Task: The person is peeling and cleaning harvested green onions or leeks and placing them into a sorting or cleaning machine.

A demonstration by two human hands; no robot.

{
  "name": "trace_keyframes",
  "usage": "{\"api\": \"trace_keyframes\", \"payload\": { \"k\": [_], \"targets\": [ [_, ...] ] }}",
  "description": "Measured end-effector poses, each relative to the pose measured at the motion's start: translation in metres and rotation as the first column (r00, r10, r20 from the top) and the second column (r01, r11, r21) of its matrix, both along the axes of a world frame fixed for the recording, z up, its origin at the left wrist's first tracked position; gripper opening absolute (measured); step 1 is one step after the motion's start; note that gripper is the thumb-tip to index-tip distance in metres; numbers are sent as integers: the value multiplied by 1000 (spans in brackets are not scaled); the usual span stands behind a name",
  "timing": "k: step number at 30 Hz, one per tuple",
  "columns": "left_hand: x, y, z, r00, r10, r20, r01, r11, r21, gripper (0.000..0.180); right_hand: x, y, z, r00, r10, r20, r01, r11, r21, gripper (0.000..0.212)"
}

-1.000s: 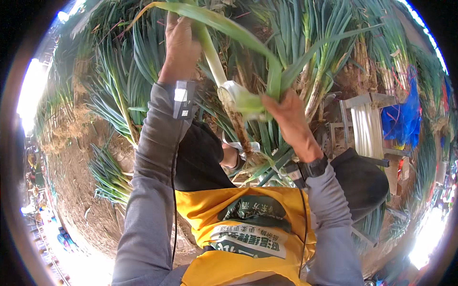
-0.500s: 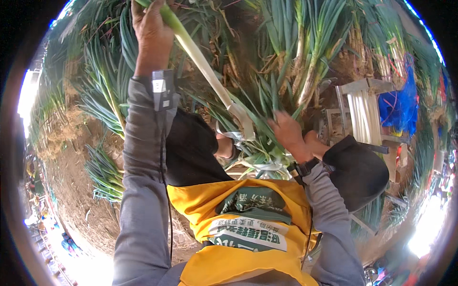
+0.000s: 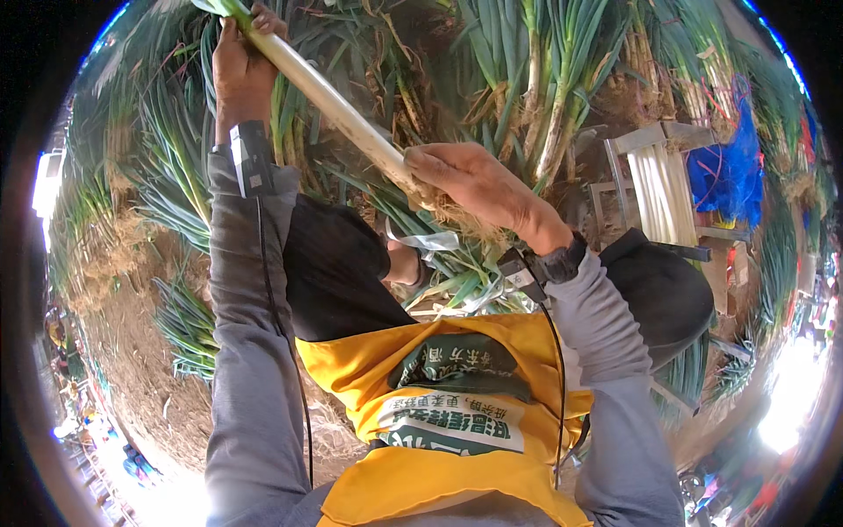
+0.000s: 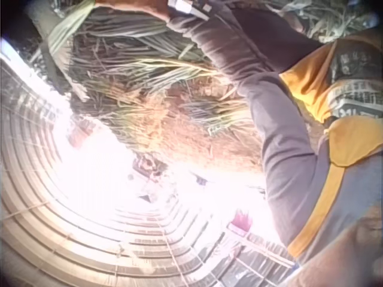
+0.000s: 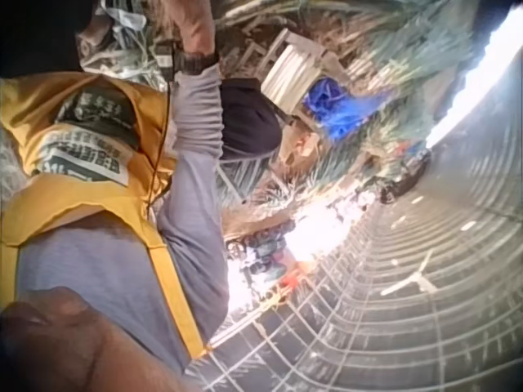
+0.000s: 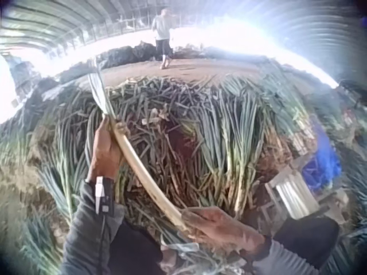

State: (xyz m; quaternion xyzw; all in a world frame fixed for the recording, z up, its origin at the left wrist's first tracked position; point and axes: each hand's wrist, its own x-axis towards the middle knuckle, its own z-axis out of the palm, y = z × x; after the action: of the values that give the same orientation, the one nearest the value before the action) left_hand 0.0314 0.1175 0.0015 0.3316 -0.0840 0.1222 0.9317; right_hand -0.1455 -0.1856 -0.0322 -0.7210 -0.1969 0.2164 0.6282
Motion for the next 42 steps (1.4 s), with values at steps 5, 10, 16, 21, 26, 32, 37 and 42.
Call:
{"api": "trace_keyframes", "payload": {
  "k": [5,10,16,21,26,32,37,42],
  "targets": [
    [25,38,-29,910,-410,-54,351,834,-426,41,-16,-2,23,995,-93,26,91,993,74,42],
    [27,41,-36,934,-358,9,334,862,-381,36,-54,-49,5,938,-227,-262,185,967,-175,40],
    [15,38,-16,993,-89,-75,70,970,-232,28,-110,-113,2,725,-59,686,454,790,-412,35],
    [1,10,-3,917,381,-118,-354,914,200,24,-92,-159,2,332,-802,-496,943,294,156,26],
    [-11,-11,15,901,428,66,-425,844,327,27,-41,-109,-85,692,-717,81,656,578,-485,24],
    [-12,0,16,915,399,66,-399,865,305,31,-50,-31,-111,743,-210,635,472,838,-275,37],
    [11,28,2,997,58,-43,-60,997,-39,43,-3,-14,-48,792,-315,523,444,885,-138,38],
    [22,53,-18,992,-69,-108,49,982,-181,33,-20,-11,-12,990,-99,100,111,986,-127,32]
  ]
}}
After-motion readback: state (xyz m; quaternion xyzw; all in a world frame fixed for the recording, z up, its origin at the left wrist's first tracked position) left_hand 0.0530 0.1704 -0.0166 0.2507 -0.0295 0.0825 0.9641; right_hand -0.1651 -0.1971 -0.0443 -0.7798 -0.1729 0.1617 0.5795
